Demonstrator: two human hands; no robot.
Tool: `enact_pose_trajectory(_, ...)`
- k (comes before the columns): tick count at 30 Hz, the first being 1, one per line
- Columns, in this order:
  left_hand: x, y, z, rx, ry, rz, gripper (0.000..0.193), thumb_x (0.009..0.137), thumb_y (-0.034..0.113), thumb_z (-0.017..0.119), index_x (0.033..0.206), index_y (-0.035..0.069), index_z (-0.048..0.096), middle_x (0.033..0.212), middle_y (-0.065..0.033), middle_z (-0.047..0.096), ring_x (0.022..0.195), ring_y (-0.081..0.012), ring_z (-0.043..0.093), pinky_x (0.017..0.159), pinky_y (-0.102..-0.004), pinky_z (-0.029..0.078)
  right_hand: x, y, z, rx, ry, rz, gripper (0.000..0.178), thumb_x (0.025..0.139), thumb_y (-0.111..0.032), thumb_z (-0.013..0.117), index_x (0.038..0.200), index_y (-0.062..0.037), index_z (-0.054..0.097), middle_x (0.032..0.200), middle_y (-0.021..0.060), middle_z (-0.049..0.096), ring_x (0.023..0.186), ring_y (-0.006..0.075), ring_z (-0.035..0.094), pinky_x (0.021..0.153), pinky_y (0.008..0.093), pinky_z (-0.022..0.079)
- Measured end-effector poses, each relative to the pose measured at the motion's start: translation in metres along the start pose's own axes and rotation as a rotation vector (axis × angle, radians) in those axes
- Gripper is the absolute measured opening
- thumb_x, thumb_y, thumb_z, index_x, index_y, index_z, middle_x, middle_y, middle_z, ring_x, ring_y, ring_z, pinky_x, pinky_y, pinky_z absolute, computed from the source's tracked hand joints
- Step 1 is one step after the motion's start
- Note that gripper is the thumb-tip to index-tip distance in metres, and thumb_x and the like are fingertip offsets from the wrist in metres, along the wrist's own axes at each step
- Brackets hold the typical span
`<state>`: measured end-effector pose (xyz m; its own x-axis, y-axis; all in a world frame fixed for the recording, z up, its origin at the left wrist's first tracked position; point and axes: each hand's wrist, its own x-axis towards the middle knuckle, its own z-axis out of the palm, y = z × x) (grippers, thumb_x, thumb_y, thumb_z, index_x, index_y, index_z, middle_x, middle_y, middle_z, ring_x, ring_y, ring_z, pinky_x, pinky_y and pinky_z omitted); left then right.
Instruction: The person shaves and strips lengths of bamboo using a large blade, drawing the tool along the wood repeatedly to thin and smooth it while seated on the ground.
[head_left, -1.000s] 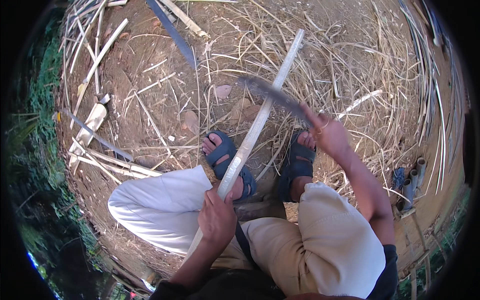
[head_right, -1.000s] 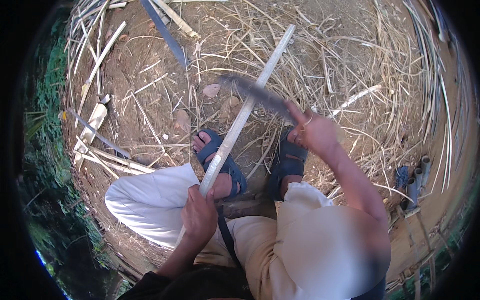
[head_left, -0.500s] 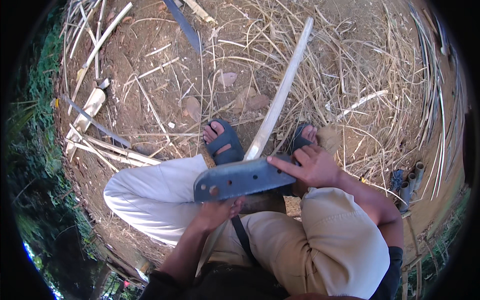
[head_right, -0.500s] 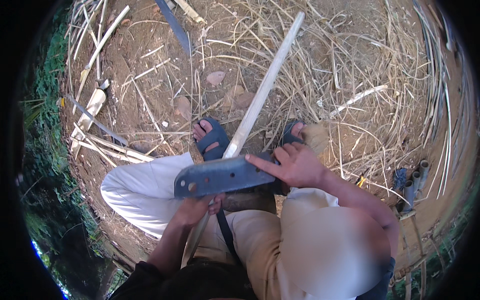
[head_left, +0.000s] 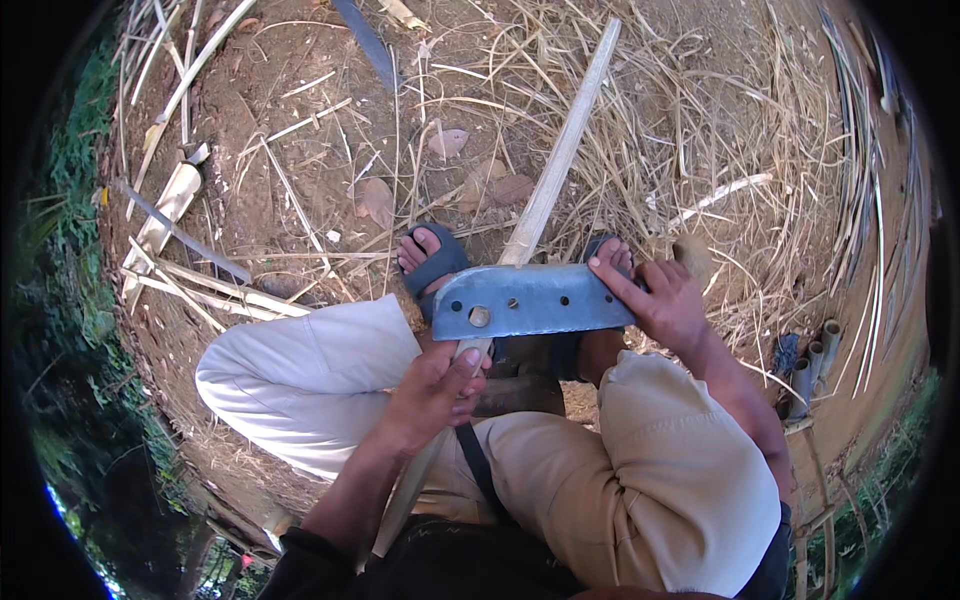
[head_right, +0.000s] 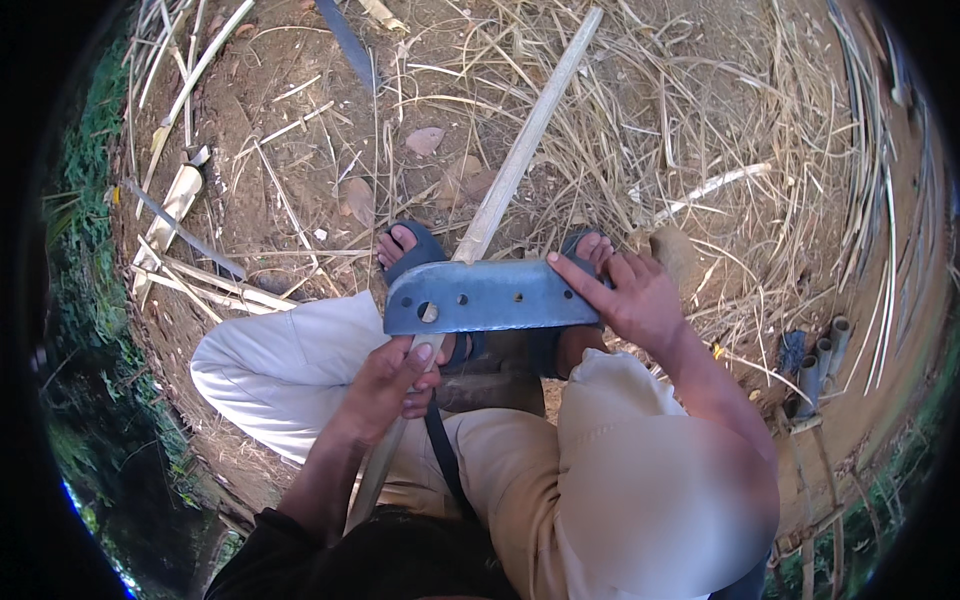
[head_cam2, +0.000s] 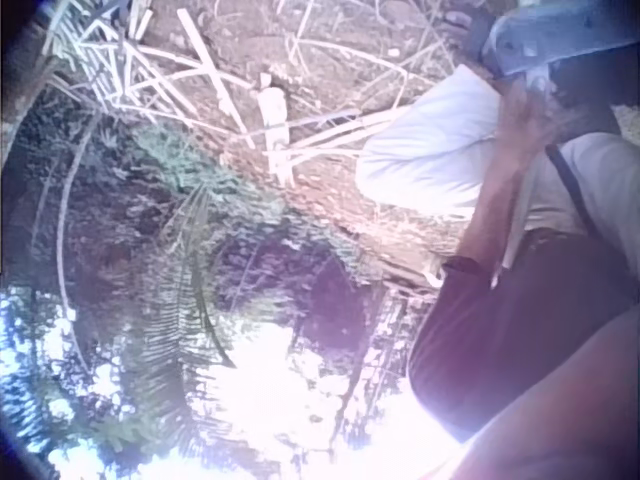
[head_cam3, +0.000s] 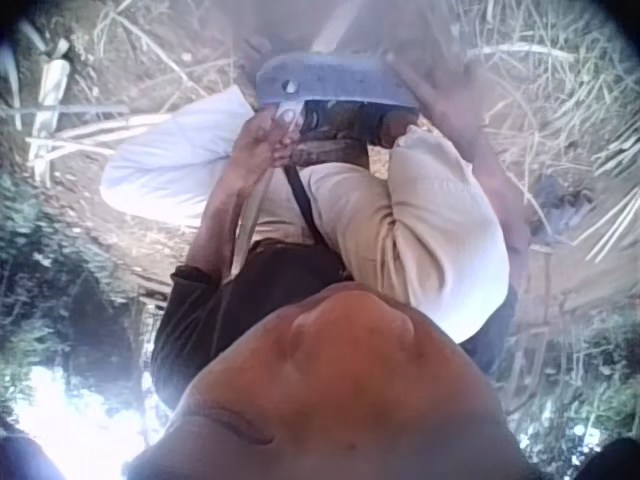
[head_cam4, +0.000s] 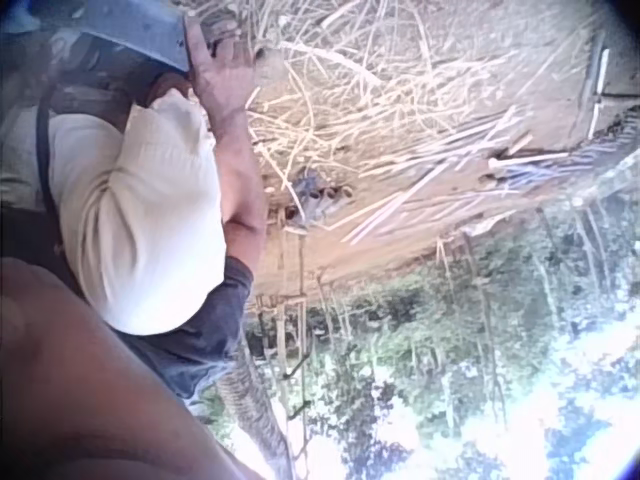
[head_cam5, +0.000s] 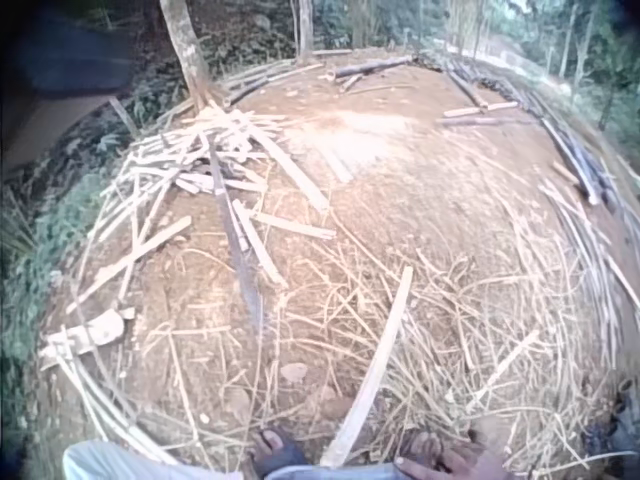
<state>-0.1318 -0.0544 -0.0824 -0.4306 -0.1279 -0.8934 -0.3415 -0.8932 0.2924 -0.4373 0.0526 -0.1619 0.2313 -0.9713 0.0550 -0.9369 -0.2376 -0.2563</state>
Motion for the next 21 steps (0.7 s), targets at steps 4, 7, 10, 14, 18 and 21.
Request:
enact_pose_trajectory(4, 0.003, 0.004, 0.003, 0.009, -0.010, 0.016, 0.026, 0.104, 0.031, 0.049, 0.105, 0.005, 0.051, 0.072, 0.0017, 0.044, 0.055, -0.0055, 0.037, 0.049, -0.0220, 0.034, 0.002, -0.025, -0.018, 0.094, -0.210, 0.059, 0.070, 0.077, -0.016, 0.063, 0.145, -0.0278, 0.048, 0.078, 0.0048, 0.054, 0.073, 0.0230, 0.064, 0.069, 0.0366, 0.050)
enact_pose_trajectory(7, 0.002, -0.007, 0.011, -0.054, -0.047, 0.008, 0.026, 0.104, 0.030, 0.050, 0.104, 0.005, 0.052, 0.072, 0.0014, 0.044, 0.055, -0.0060, 0.038, 0.049, -0.0222, 0.034, 0.025, -0.023, -0.007, -0.002, -0.033, -0.193, 0.069, 0.078, -0.017, 0.064, 0.145, -0.0257, 0.048, 0.077, 0.0041, 0.053, 0.071, 0.0240, 0.064, 0.068, 0.0390, 0.052)
enact_pose_trajectory(10, -0.004, -0.005, 0.010, -0.031, -0.040, -0.011, 0.025, 0.104, 0.030, 0.050, 0.104, 0.005, 0.053, 0.072, 0.0011, 0.044, 0.055, -0.0066, 0.038, 0.049, -0.0222, 0.035, 0.038, 0.002, -0.002, 0.057, -0.229, 0.173, 0.080, 0.077, -0.019, 0.067, 0.151, -0.0252, 0.037, 0.079, 0.0066, 0.054, 0.073, 0.0272, 0.064, 0.065, 0.0422, 0.054)
enact_pose_trajectory(14, -0.005, 0.000, 0.010, -0.034, -0.047, -0.008, 0.024, 0.104, 0.028, 0.050, 0.105, 0.004, 0.052, 0.072, 0.0012, 0.044, 0.055, -0.0059, 0.038, 0.048, -0.0217, 0.035, 0.026, 0.008, -0.007, 0.131, -0.319, 0.294, 0.090, 0.074, -0.019, 0.069, 0.154, -0.0261, 0.030, 0.078, 0.0079, 0.054, 0.072, 0.0268, 0.064, 0.064, 0.0394, 0.054)
enact_pose_trajectory(18, 0.000, -0.006, 0.008, -0.061, 0.014, 0.011, 0.021, 0.104, 0.024, 0.050, 0.106, 0.003, 0.052, 0.073, 0.0006, 0.046, 0.054, -0.0059, 0.039, 0.047, -0.0213, 0.034, 0.035, -0.031, -0.023, 0.138, -0.147, -0.105, 0.071, 0.075, -0.017, 0.065, 0.144, -0.0270, 0.050, 0.075, 0.0036, 0.049, 0.069, 0.0203, 0.063, 0.056, 0.0342, 0.051)
enact_pose_trajectory(21, 0.001, 0.004, 0.014, -0.080, 0.015, 0.014, 0.018, 0.102, 0.021, 0.053, 0.104, 0.003, 0.053, 0.076, -0.0019, 0.049, 0.055, -0.0070, 0.041, 0.048, -0.0219, 0.034, 0.033, -0.033, -0.020, 0.200, -0.163, -0.087, 0.075, 0.074, -0.015, 0.065, 0.146, -0.0258, 0.047, 0.074, 0.0040, 0.048, 0.066, 0.0216, 0.061, 0.058, 0.0343, 0.051)
